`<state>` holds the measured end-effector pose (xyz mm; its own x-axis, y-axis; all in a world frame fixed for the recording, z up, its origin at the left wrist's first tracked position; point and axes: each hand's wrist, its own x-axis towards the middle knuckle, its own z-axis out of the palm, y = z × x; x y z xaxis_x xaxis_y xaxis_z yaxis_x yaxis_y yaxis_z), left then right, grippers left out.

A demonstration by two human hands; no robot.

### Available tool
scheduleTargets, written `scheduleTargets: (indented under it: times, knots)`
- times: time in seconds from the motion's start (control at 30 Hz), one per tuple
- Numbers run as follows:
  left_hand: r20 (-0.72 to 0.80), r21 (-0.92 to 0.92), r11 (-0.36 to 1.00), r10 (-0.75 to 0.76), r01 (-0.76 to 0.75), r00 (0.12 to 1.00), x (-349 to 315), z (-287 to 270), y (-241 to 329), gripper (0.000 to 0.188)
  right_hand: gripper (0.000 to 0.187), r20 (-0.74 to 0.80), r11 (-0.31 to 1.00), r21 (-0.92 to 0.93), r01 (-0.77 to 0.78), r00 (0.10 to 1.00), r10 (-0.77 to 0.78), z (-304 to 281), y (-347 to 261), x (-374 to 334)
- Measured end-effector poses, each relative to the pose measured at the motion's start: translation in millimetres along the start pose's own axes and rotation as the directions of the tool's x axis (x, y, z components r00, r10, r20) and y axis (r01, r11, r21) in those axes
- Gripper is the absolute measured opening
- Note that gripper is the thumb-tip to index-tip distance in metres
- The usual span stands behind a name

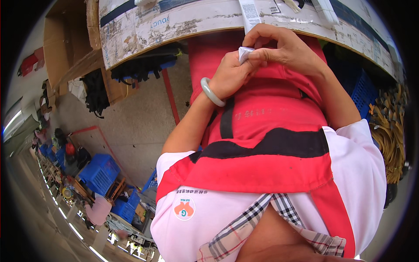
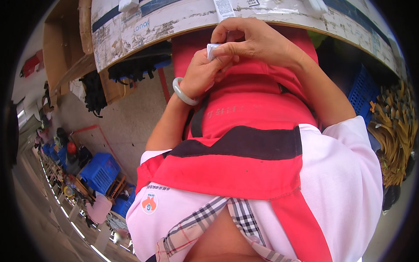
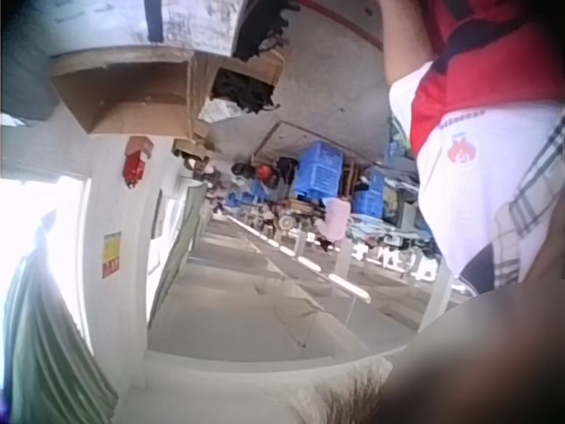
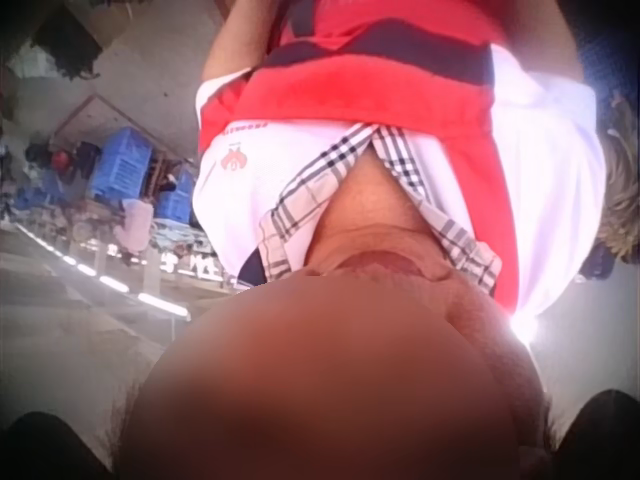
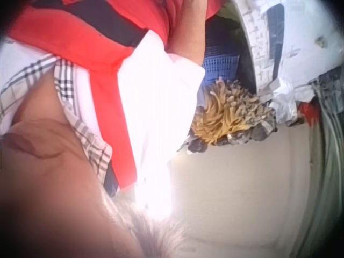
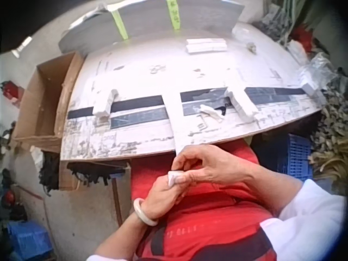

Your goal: The recorder prepares a mug and then folds a long strip of printed product labels into a neat stack at a workshop table.

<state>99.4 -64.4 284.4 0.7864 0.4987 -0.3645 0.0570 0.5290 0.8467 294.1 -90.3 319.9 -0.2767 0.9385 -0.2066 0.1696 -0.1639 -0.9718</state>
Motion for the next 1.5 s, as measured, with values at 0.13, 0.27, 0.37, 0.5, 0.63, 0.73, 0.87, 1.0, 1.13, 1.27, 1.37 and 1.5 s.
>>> scheduleTargets:
  times: [0.13,0.27,0.37,0.5,0.63,0.73,0.87,1.0,1.13,1.27,1.37,1.5]
  knots:
    - [-0.05,0.219,0.953,0.227,-0.211,0.972,8,0,-15,0.013,0.023,-0.112,0.959,-0.262,0.108,0.984,-0.142,16,-8,-2]
    - [-0.054,0.16,0.969,0.197,-0.186,0.979,8,0,-14,0.009,0.028,-0.107,0.971,-0.22,0.094,0.987,-0.12,14,-5,-5]
    - [-0.009,0.058,0.993,0.1,-0.1,0.995,4,-6,-12,0.01,0.027,-0.061,0.965,-0.194,0.178,0.979,-0.193,4,1,-3]
    - [0.018,-0.064,0.998,-0.006,0.007,1.0,3,-3,-6,0.016,0.019,0.035,0.996,0.07,-0.062,0.998,0.059,-4,-3,-1]
    - [0.045,0.013,1.0,-0.005,0.004,0.999,7,-1,-7,0.022,0.011,-0.121,0.988,0.109,0.11,0.988,-0.097,4,15,-1]
    - [0.033,0.023,0.999,-0.028,0.027,0.999,4,-6,-9,0.023,0.013,-0.096,0.984,-0.128,0.126,0.986,-0.139,2,4,-2]
    - [0.005,-0.073,0.995,-0.067,0.067,0.998,2,-10,-3,0.023,0.015,-0.381,0.873,-0.471,0.13,0.862,-0.334,-40,7,10]
    - [-0.053,-0.242,0.97,-0.013,0.0,0.999,7,-11,0,0.022,0.018,-0.494,0.465,-0.85,-0.247,0.678,-0.544,-93,39,22]
    - [-0.074,-0.264,0.964,-0.032,0.011,0.997,9,-13,-1,0.022,0.019,-0.531,0.559,-0.802,-0.21,0.678,-0.508,-104,66,21]
    - [-0.123,-0.254,0.967,-0.036,0.003,0.992,8,-20,-2,0.021,0.018,-0.547,0.648,-0.753,-0.114,0.655,-0.521,-97,56,26]
    - [-0.144,-0.244,0.97,-0.014,-0.022,0.989,10,-22,1,0.021,0.016,-0.45,0.67,-0.741,0.042,0.71,-0.542,-81,36,38]
    - [-0.161,-0.197,0.979,0.017,-0.049,0.987,17,-16,13,0.021,0.016,-0.297,0.558,-0.822,0.117,0.748,-0.594,-58,22,68]
